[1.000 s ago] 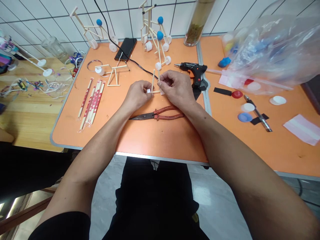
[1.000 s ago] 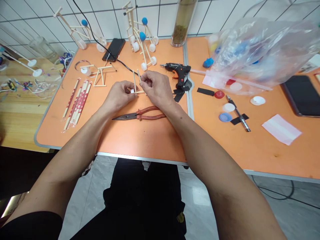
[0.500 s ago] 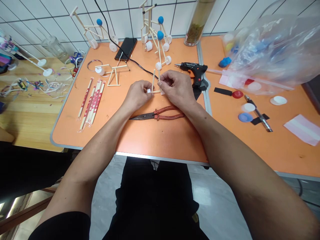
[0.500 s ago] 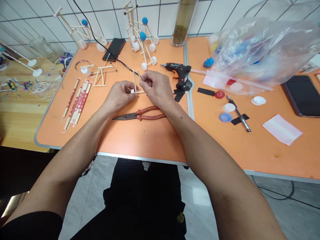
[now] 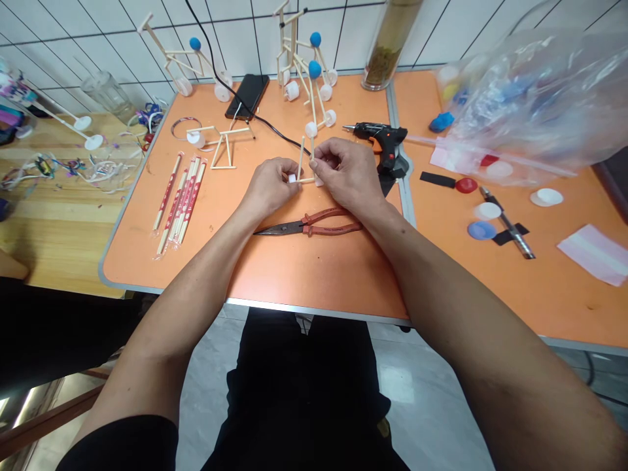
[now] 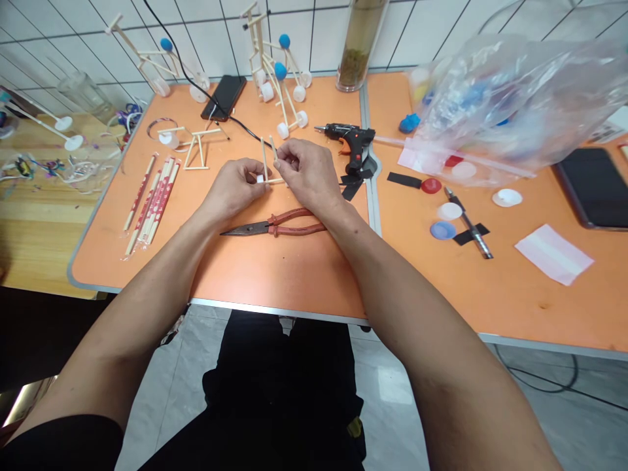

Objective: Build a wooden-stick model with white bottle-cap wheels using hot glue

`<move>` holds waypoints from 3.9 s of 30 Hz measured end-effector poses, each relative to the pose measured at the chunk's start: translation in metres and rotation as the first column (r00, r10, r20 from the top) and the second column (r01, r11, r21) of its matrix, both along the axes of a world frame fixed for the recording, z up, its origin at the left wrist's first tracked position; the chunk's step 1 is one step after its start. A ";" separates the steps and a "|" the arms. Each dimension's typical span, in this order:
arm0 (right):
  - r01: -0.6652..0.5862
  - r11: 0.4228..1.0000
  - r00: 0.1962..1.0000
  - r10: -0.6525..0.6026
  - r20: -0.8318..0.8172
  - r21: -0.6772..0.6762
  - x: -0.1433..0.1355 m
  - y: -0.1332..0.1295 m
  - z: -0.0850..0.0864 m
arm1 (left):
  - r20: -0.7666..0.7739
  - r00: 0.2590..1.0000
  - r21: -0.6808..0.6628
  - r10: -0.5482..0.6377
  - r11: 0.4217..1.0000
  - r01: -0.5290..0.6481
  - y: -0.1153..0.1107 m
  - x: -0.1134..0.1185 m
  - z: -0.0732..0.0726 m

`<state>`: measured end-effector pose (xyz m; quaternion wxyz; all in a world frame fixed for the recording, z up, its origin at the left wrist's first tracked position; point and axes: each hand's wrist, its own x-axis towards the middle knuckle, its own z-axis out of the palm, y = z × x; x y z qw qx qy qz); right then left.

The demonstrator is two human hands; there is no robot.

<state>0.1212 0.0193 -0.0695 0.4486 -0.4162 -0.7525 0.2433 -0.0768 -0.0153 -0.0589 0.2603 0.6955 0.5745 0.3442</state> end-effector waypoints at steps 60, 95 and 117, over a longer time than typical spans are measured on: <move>-0.006 0.999 1.000 0.006 0.013 0.048 -0.001 0.001 0.001 | 0.240 0.970 0.099 0.027 0.994 -0.052 0.027 0.011 0.046; 0.163 0.986 0.976 -0.154 -0.154 0.045 0.012 0.012 -0.003 | 0.282 0.959 0.234 -0.024 0.971 -0.044 0.038 0.011 0.032; 0.208 0.978 0.972 -0.206 -0.109 0.013 0.014 0.018 -0.007 | 0.295 0.955 0.215 -0.019 0.976 -0.047 0.037 0.010 0.033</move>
